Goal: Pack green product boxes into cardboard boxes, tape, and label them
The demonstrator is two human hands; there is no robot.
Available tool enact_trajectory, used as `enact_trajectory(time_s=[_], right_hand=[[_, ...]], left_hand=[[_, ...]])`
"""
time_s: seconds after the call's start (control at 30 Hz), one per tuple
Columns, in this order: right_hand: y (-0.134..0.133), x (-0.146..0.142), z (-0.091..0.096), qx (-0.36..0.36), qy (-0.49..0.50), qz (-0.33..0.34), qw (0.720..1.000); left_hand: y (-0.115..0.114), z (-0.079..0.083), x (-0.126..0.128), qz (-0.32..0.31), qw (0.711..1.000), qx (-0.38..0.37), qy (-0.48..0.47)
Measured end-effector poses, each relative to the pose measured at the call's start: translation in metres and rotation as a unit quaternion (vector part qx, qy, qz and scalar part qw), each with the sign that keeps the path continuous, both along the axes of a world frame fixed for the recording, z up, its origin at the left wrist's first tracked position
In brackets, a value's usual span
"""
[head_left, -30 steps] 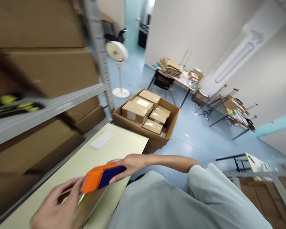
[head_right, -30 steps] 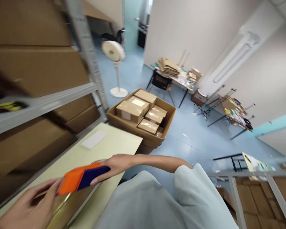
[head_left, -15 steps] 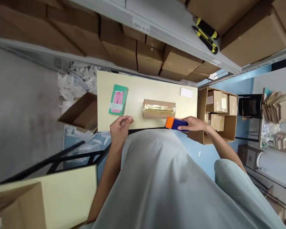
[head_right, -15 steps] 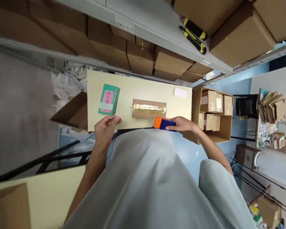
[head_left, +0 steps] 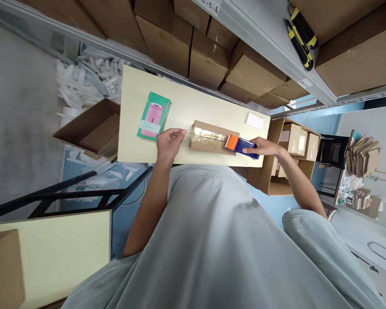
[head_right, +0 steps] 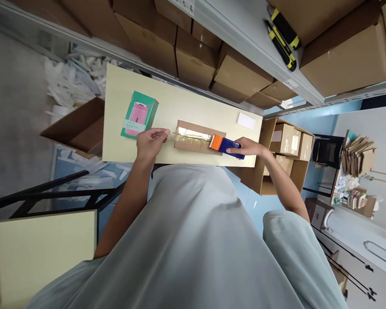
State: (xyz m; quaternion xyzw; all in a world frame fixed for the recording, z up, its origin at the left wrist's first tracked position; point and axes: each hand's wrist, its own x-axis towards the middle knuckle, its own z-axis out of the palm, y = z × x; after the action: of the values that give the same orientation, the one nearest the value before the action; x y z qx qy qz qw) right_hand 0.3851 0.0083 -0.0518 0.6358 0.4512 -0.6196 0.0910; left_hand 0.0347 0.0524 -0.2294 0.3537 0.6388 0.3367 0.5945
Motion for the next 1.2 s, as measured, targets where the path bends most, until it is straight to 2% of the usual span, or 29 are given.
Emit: enact_trajectory(time_s=[0.1,0.2,0.3,0.4,0.47,0.53,0.6,0.63,0.7,0.8,0.97,1.03,1.2], right_hand=[[0.005,0.002,-0.017,0.001,0.016,-0.003,1.000],[0.006,0.007,-0.026,0.007,0.039,0.004,0.999],[0.005,0.013,-0.031,0.012,0.052,0.016,0.998],[0.004,0.020,-0.036,0.014,0.055,0.026,0.998],[0.004,0.024,-0.040,0.018,0.055,0.028,0.998],[0.004,0.025,-0.044,0.017,0.059,0.029,0.998],[0.004,0.025,-0.046,0.016,0.067,0.025,0.997],[0.003,0.024,-0.047,0.016,0.072,0.021,0.997],[0.000,0.026,-0.048,0.018,0.083,0.005,0.996],[-0.009,0.043,-0.048,0.010,0.107,-0.012,0.994],[-0.033,0.109,-0.045,0.008,0.101,-0.028,0.994],[-0.039,0.127,-0.047,0.003,0.082,-0.036,0.996],[-0.032,0.129,-0.060,-0.031,0.049,-0.033,0.998]], left_hand=[[0.003,-0.010,0.012,-0.004,1.000,-0.019,-0.001],[0.002,-0.011,0.015,-0.045,0.998,-0.006,0.049],[-0.001,-0.001,0.010,-0.095,0.980,0.033,0.174],[-0.001,0.022,0.009,-0.156,0.952,0.123,0.233],[0.000,0.039,0.017,-0.265,0.914,0.200,0.235],[0.003,0.052,0.032,-0.407,0.844,0.246,0.247],[0.007,0.055,0.047,-0.517,0.771,0.253,0.273],[0.008,0.054,0.053,-0.549,0.743,0.251,0.287],[0.011,0.047,0.060,-0.571,0.716,0.251,0.313],[0.013,0.034,0.058,-0.567,0.709,0.267,0.324],[0.014,0.026,0.058,-0.569,0.706,0.287,0.310],[0.011,0.024,0.063,-0.573,0.706,0.286,0.302],[0.009,0.016,0.064,-0.574,0.711,0.282,0.291]])
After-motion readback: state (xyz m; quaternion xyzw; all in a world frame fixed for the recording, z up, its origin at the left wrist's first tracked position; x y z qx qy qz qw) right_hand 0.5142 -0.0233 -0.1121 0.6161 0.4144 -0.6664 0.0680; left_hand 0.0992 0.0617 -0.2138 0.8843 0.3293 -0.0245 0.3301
